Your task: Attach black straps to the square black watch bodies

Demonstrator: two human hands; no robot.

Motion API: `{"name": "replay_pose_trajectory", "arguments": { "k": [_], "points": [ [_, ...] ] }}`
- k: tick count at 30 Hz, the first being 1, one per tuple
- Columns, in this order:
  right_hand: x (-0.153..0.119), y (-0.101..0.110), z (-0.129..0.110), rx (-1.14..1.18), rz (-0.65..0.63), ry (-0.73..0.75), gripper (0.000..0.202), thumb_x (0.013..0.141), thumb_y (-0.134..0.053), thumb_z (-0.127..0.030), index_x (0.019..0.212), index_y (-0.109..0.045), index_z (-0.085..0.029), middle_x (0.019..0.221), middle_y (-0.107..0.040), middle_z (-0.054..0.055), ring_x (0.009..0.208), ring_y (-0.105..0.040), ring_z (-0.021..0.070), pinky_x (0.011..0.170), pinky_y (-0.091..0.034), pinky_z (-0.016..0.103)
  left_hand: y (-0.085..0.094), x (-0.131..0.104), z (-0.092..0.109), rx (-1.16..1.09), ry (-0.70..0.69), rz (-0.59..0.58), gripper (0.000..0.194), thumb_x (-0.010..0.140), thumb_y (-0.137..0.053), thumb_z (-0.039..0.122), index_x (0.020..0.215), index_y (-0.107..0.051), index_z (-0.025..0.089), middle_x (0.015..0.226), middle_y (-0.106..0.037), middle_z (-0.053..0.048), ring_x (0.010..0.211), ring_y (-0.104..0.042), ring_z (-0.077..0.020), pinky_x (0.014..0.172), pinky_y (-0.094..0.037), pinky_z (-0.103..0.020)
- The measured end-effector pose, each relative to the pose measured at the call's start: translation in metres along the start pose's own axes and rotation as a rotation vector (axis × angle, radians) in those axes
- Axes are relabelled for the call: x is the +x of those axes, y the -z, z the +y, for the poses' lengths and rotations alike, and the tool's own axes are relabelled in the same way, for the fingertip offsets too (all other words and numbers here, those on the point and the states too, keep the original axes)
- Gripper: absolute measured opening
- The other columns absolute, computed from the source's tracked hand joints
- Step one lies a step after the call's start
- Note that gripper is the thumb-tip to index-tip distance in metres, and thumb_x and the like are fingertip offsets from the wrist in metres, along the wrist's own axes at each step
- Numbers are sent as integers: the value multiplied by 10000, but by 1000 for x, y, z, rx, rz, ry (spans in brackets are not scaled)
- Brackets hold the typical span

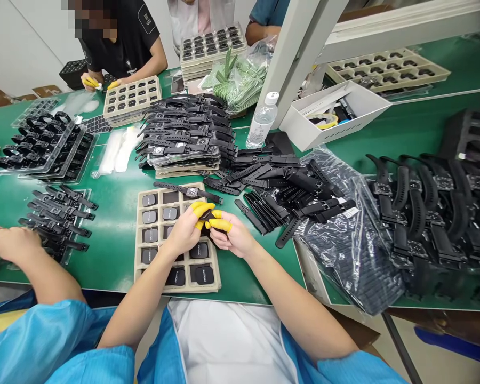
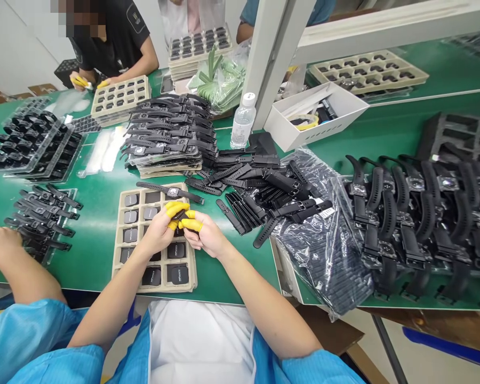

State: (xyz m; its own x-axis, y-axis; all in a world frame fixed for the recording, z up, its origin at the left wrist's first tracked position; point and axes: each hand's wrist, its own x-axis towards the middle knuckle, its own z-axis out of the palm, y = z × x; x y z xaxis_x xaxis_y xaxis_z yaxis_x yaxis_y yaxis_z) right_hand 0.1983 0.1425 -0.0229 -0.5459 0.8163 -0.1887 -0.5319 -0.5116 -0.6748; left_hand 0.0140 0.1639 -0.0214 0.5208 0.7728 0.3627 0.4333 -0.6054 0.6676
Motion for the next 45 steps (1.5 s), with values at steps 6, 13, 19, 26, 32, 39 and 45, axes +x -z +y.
{"name": "replay_pose_trajectory", "arguments": {
  "k": [6, 13, 19, 26, 32, 39, 45],
  "points": [
    [1, 2, -2, 7, 37, -19, 274, 842, -734, -395, 814, -524, -222, 425, -378, -128, 331, -199, 57, 333, -198, 178, 10, 1, 6, 6, -53, -113, 499, 1043, -392, 193, 1536, -452, 237, 1360, -558, -149, 1302, -563, -260, 1134, -500, -473],
    [2, 3, -1, -64, 89, -108, 296, 815, -734, -397, 779, -493, -228, 414, -324, -145, 350, -142, 48, 336, -147, 168, 12, 2, 4, 235, -59, -185, 451, 1003, -454, 217, 1443, -542, 165, 1241, -600, -174, 1188, -607, -300, 1028, -559, -485],
    [1, 4, -3, -323, 67, 105, 332, 883, -688, -530, 909, -540, -233, 503, -472, -107, 379, -327, 90, 400, -295, 223, 22, 4, 11, 12, -83, -163, 586, 997, -543, 232, 1564, -396, 234, 1347, -600, -159, 1239, -621, -276, 1054, -555, -436],
    [-8, 15, -21, -1142, 66, 342, 212, 993, -606, -432, 981, -672, -231, 728, -645, -10, 636, -528, 169, 610, -371, 284, 77, 2, 12, 440, 108, -261, 531, 933, -466, 127, 1446, -559, 233, 1188, -708, -132, 1071, -702, -302, 911, -597, -433],
    [3, 39, -23, -1404, 340, 403, 244, 1045, -497, -376, 1028, -682, -218, 941, -694, 76, 809, -607, 231, 723, -449, 326, 124, 19, -9, 634, 176, -408, 328, 913, -474, 163, 1086, -748, 217, 1076, -742, -128, 1044, -680, -320, 954, -548, -455],
    [28, 76, -27, -1724, 917, 424, 402, 938, -529, -183, 1318, -602, -76, 1259, -585, 242, 1155, -496, 384, 948, -446, 477, 138, 39, -63, 556, 427, -512, 278, 890, -461, 180, 993, -717, 211, 966, -760, -84, 836, -686, -243, 750, -532, -324],
    [40, 83, -19, -1832, 973, 360, 319, 944, -518, -201, 1221, -642, -102, 1161, -596, 214, 1073, -497, 363, 860, -421, 457, 130, 40, -85, 612, 454, -428, 264, 986, -404, 231, 1080, -648, 195, 1080, -732, -102, 951, -658, -243, 852, -510, -342]
  ]
}}
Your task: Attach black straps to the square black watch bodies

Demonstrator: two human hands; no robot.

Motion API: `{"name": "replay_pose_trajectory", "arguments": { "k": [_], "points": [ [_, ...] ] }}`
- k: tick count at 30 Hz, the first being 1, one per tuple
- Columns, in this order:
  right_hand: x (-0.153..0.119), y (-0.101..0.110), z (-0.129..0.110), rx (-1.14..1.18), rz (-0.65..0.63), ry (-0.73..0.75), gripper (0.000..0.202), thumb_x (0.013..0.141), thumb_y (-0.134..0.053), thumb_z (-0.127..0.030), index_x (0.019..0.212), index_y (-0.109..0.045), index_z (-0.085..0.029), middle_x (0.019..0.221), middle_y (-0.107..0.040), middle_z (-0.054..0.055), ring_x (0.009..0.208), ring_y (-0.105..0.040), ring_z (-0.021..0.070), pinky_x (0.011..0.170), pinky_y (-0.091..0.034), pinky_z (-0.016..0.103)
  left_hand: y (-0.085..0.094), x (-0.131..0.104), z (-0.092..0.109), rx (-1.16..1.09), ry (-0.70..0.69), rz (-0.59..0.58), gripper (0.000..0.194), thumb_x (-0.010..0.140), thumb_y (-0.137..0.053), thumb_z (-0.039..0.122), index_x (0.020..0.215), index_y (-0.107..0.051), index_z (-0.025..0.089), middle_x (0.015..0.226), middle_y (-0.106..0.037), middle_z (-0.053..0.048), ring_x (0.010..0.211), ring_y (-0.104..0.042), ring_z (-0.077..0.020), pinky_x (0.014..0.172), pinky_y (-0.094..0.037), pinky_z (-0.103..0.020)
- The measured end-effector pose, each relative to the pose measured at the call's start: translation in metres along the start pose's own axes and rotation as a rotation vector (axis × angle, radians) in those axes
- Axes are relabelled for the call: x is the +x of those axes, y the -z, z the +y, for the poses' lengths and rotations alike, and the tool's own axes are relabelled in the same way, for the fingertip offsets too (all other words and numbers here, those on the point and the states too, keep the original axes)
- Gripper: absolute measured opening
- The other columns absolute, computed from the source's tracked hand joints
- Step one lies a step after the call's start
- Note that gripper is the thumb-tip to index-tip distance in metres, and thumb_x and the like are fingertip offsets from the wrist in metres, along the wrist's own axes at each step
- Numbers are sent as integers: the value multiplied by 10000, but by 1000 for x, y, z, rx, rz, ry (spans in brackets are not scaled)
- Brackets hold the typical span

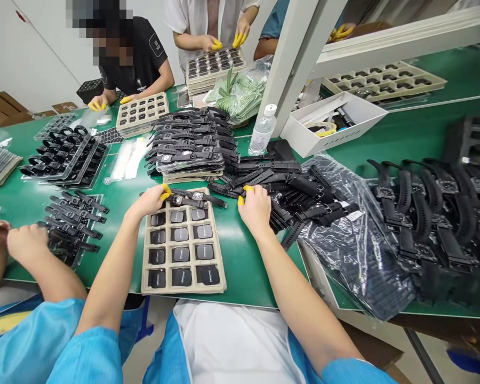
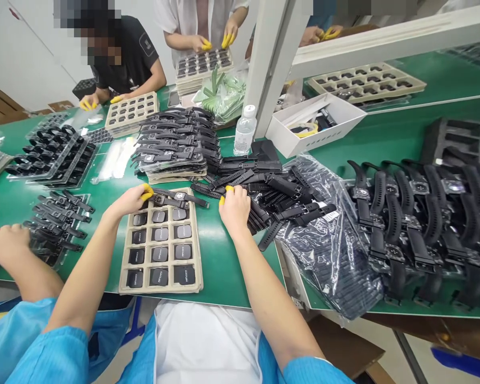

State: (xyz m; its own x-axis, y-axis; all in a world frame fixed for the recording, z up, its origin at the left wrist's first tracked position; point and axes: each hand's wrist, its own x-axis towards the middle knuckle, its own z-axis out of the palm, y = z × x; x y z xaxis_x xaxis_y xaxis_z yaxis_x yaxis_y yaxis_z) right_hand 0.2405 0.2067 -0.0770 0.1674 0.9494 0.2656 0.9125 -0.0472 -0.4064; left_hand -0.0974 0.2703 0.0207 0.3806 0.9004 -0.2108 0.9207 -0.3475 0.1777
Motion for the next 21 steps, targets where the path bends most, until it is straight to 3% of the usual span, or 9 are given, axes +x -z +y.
{"name": "replay_pose_trajectory", "arguments": {
  "k": [4, 8, 11, 14, 19, 21],
  "points": [
    [1, -4, 3, -41, 46, 12, 258, 928, -518, -190, 1119, -674, -114, 1096, -607, 205, 1019, -507, 349, 824, -413, 434, -6, -2, 1, 75, 41, 77, 246, 998, -439, 253, 1086, -658, 182, 1167, -662, -145, 1120, -579, -300, 985, -462, -428],
    [2, -4, 5, -61, 37, 20, 241, 929, -521, -203, 1088, -678, -110, 1092, -619, 210, 1019, -513, 352, 810, -412, 424, -4, -21, -1, 161, 138, 150, 264, 992, -463, 264, 1141, -634, 128, 1189, -603, -213, 1177, -520, -367, 983, -446, -497],
    [3, -6, 6, -20, 33, 13, 248, 930, -519, -201, 1113, -663, -115, 1091, -646, 204, 1029, -515, 353, 824, -411, 426, -3, -41, 0, 199, 151, 112, 227, 968, -479, 228, 1074, -659, 141, 1111, -631, -184, 1091, -562, -344, 917, -475, -460],
    [3, -8, 6, 64, 11, -4, 235, 934, -516, -201, 1115, -650, -131, 1033, -686, 182, 1026, -523, 353, 851, -417, 438, -7, -53, 4, 227, 141, 73, 218, 931, -528, 217, 1077, -679, 158, 1163, -649, -180, 1122, -565, -354, 896, -483, -452],
    [3, -3, 8, 124, 2, -44, 175, 913, -526, -210, 991, -667, -143, 1006, -675, 199, 1027, -524, 364, 889, -447, 476, -13, -51, 9, 226, 166, 100, 189, 934, -538, 227, 1028, -679, 143, 1147, -667, -212, 1191, -552, -396, 948, -469, -496],
    [3, 6, 12, 179, 68, -38, 152, 897, -538, -212, 960, -663, -153, 1008, -653, 197, 1048, -528, 366, 917, -458, 497, -9, -51, 9, 194, 177, 123, 169, 944, -536, 239, 990, -667, 143, 1122, -680, -217, 1177, -567, -401, 944, -473, -501]
  ]
}}
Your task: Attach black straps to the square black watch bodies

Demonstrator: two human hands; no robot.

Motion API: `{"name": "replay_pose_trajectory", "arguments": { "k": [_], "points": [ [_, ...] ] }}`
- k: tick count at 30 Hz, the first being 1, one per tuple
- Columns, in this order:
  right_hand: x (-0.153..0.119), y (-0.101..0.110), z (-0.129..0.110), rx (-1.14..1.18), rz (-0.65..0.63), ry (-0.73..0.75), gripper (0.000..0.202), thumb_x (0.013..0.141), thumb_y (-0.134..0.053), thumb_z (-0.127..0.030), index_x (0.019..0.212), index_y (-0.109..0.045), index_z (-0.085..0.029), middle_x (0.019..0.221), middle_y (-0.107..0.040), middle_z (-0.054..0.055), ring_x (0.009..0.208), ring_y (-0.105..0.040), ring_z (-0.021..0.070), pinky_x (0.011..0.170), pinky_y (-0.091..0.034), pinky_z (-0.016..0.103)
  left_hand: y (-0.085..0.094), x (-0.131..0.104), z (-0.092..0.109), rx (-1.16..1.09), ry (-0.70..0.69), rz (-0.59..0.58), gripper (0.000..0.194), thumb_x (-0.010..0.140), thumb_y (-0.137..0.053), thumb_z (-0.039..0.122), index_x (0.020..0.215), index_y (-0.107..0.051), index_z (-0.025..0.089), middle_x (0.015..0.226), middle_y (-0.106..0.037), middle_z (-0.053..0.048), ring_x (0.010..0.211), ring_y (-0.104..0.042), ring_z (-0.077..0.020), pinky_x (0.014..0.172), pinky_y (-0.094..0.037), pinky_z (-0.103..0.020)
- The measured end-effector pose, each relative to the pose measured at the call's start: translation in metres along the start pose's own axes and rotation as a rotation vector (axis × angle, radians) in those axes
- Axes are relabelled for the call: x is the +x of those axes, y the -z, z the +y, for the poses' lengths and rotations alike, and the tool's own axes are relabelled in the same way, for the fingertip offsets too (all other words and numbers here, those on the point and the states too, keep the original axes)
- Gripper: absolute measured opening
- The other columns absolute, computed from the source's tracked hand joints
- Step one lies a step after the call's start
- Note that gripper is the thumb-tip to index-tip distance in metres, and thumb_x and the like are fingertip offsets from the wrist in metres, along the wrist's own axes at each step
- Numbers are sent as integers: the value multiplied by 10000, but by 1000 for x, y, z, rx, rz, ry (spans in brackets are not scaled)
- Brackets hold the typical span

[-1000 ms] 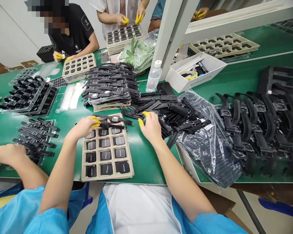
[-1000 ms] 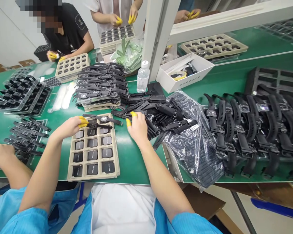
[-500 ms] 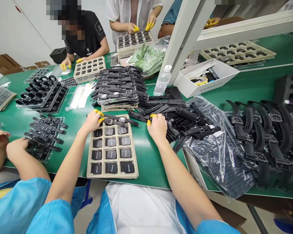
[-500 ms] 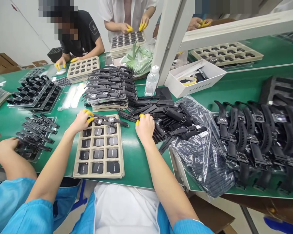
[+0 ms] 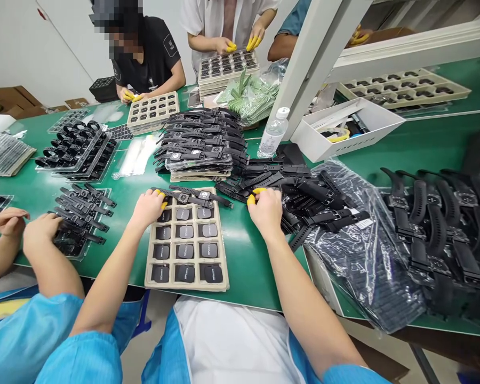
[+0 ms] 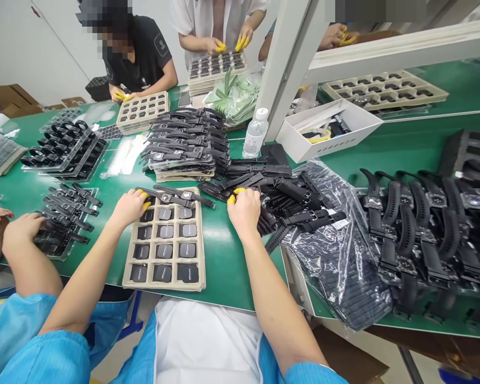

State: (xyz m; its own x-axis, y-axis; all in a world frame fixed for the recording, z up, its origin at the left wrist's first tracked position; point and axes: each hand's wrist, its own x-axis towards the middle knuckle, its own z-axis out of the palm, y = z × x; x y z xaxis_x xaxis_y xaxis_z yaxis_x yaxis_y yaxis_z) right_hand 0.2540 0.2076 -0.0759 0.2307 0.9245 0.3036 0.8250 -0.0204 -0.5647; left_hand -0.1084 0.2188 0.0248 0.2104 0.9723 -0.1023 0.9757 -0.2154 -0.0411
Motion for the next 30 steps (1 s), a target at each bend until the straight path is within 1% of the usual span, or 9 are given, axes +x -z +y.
{"name": "replay_pose_trajectory", "arguments": {
  "k": [5, 7, 9, 11, 14, 16, 19, 25, 30],
  "points": [
    [-2, 36, -6, 524, 337, 86, 169, 894, -615, -269, 1048, -583, -207, 1176, -613, 151, 1143, -593, 315, 980, -493, 501, 25, -11, 12, -193, 62, 67, 170, 991, -501, 306, 1053, -602, 184, 950, -715, -124, 923, -678, -291, 784, -527, -384],
    [-9, 46, -19, 866, 318, 40, 175, 941, -612, -321, 1071, -522, -247, 1081, -655, 85, 993, -664, 249, 903, -539, 450, 30, -18, 35, -500, 37, 159, 183, 1006, -494, 319, 1139, -537, 201, 989, -726, -85, 883, -700, -234, 763, -539, -335],
    [-20, 51, -36, 1174, 144, -78, 188, 964, -618, -369, 1049, -476, -281, 850, -640, -17, 660, -619, 165, 695, -550, 348, 26, -22, 65, -900, -70, 233, 180, 1010, -491, 296, 1168, -481, 209, 1052, -728, -77, 899, -709, -196, 793, -555, -318],
    [-33, 50, -53, 1405, -164, -221, 215, 955, -625, -438, 1000, -487, -279, 679, -526, -76, 446, -415, 106, 486, -421, 251, 13, -21, 96, -1085, -178, 217, 189, 1010, -495, 272, 1186, -466, 209, 1080, -722, -88, 928, -710, -188, 828, -567, -328],
    [-50, 44, -72, 1577, -646, -379, 383, 918, -580, -606, 866, -556, -227, 618, -435, -62, 428, -305, 88, 412, -297, 235, -13, -15, 125, -1075, -305, 176, 275, 1008, -494, 217, 1282, -486, 195, 1176, -705, -123, 1059, -707, -214, 937, -576, -375],
    [-57, 40, -78, 1579, -800, -419, 442, 871, -631, -640, 804, -561, -208, 630, -478, -36, 469, -383, 100, 431, -333, 244, -26, -12, 129, -988, -385, 168, 336, 1014, -468, 184, 1348, -507, 188, 1253, -690, -138, 1147, -690, -232, 1003, -567, -406],
    [-59, 36, -77, 1496, -837, -379, 396, 849, -749, -552, 855, -538, -217, 651, -587, -29, 499, -488, 110, 450, -358, 231, -35, -11, 125, -885, -506, 199, 386, 1016, -444, 150, 1386, -545, 191, 1342, -666, -139, 1243, -652, -245, 1066, -549, -430],
    [-61, 31, -72, 1441, -926, -297, 393, 912, -709, -559, 914, -529, -210, 564, -591, -64, 400, -400, 74, 394, -275, 201, -38, -12, 120, -837, -657, 240, 545, 943, -422, 46, 1452, -538, 203, 1402, -645, -130, 1340, -601, -246, 1129, -526, -447],
    [-61, 30, -74, 1521, -886, -377, 380, 897, -736, -527, 882, -506, -224, 508, -538, -93, 367, -339, 67, 368, -239, 193, -39, -14, 122, -832, -632, 255, 493, 981, -433, 78, 1441, -547, 210, 1377, -656, -129, 1320, -616, -249, 1116, -539, -464]
  ]
}}
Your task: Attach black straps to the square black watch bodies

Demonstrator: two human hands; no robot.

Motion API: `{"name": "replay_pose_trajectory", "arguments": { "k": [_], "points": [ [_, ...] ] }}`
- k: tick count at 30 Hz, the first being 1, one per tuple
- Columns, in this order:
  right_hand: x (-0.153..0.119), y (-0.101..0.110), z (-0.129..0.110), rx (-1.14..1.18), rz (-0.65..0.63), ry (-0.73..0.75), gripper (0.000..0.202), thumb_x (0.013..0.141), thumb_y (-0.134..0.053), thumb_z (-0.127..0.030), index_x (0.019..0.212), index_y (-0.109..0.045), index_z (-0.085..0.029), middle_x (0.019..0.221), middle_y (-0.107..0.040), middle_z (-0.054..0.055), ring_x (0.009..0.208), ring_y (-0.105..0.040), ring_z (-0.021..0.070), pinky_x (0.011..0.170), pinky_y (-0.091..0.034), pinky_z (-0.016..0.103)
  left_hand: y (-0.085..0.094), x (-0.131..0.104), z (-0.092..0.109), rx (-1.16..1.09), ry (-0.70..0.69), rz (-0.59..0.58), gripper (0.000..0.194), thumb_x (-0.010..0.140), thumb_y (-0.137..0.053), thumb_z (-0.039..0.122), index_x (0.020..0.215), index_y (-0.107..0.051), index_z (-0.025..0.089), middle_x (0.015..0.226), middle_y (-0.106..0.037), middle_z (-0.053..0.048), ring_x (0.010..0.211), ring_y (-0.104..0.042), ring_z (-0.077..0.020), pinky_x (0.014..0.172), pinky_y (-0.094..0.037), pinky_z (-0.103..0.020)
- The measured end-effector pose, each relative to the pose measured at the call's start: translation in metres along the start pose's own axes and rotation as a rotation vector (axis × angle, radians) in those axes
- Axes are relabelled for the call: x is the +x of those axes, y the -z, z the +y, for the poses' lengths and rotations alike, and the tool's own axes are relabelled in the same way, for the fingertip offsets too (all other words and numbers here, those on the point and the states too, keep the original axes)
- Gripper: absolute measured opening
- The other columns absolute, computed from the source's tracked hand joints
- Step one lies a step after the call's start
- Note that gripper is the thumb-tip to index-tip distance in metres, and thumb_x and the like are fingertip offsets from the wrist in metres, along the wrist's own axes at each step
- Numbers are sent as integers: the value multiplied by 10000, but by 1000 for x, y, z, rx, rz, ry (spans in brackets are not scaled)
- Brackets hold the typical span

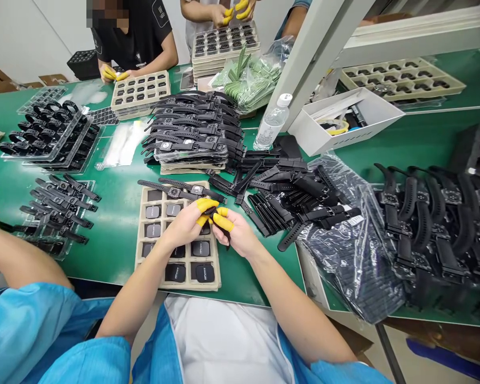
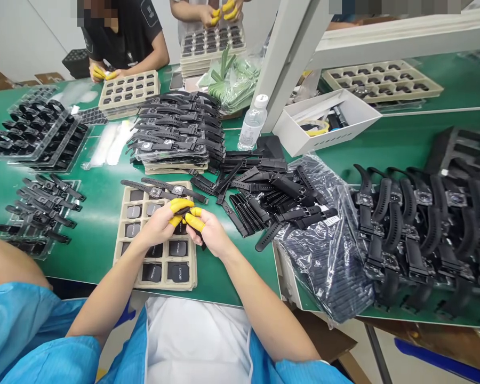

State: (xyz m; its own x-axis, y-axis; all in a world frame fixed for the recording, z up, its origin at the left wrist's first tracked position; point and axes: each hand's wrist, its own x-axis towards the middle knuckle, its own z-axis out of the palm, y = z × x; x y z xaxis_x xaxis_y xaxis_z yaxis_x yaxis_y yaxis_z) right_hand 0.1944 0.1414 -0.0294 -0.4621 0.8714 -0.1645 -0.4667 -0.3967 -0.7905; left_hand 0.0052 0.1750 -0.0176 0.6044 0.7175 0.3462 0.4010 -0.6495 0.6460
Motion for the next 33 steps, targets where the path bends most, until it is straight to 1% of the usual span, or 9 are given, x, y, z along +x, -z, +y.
{"name": "replay_pose_trajectory", "arguments": {
  "k": [7, 11, 13, 17, 21, 24, 27, 30, 33],
  "points": [
    [0, -2, 1, 69, 25, 31, 374, 874, -761, -504, 857, -512, -225, 483, -531, -94, 367, -320, 63, 368, -243, 183, -4, 1, 6, -9, 4, 56, 450, 1019, -407, 114, 1439, -544, 203, 1347, -654, -135, 1296, -619, -246, 1101, -544, -447],
    [-1, -3, -2, 93, 27, 23, 385, 857, -771, -511, 853, -512, -227, 477, -524, -90, 373, -318, 66, 369, -246, 180, -5, 0, 7, 4, 13, 63, 460, 1028, -394, 118, 1459, -524, 209, 1358, -625, -137, 1309, -596, -246, 1113, -528, -443],
    [-1, -2, -4, 114, 28, -2, 391, 846, -780, -510, 850, -510, -228, 464, -511, -93, 370, -303, 65, 367, -240, 177, -3, 0, 7, 28, 1, 46, 474, 1030, -391, 127, 1485, -498, 212, 1372, -598, -142, 1330, -571, -252, 1125, -515, -449],
    [0, 0, -7, 133, 57, -59, 418, 808, -807, -517, 821, -508, -226, 429, -476, -100, 362, -254, 61, 352, -212, 171, 2, -1, 8, 49, -15, -39, 487, 1045, -397, 191, 1530, -440, 206, 1357, -568, -148, 1297, -564, -258, 1117, -515, -457],
    [1, 1, -6, 118, 81, -110, 431, 794, -820, -531, 806, -528, -215, 416, -451, -105, 362, -224, 52, 347, -194, 167, 3, 0, 9, 166, 9, -73, 436, 1016, -427, 206, 1437, -527, 151, 1247, -595, -160, 1195, -588, -280, 1042, -553, -460],
    [2, 1, -4, 91, 79, -121, 444, 796, -818, -546, 796, -526, -212, 422, -455, -103, 364, -220, 48, 350, -190, 167, 3, -1, 9, 226, 45, -111, 392, 998, -448, 206, 1363, -578, 147, 1185, -612, -148, 1134, -601, -278, 999, -569, -440],
    [2, 1, -2, 32, 61, -107, 443, 814, -797, -564, 813, -525, -214, 422, -472, -100, 352, -238, 52, 349, -196, 175, 7, -1, 11, 151, 52, -127, 377, 1029, -401, 208, 1358, -582, 168, 1174, -622, -132, 1101, -615, -250, 986, -571, -414],
    [1, 1, -2, -18, 64, -81, 434, 835, -775, -569, 836, -520, -218, 431, -497, -96, 345, -271, 57, 353, -216, 182, 10, -2, 12, 35, 68, -107, 373, 1066, -374, 249, 1371, -575, 176, 1203, -636, -132, 1115, -631, -234, 1007, -563, -408],
    [1, 0, -2, -32, 92, -24, 436, 844, -760, -589, 885, -523, -225, 505, -556, -79, 379, -357, 72, 373, -281, 186, 7, -2, 12, -71, 140, -11, 361, 1057, -484, 325, 1382, -555, 183, 1235, -665, -131, 1114, -665, -229, 992, -570, -398]
  ]
}}
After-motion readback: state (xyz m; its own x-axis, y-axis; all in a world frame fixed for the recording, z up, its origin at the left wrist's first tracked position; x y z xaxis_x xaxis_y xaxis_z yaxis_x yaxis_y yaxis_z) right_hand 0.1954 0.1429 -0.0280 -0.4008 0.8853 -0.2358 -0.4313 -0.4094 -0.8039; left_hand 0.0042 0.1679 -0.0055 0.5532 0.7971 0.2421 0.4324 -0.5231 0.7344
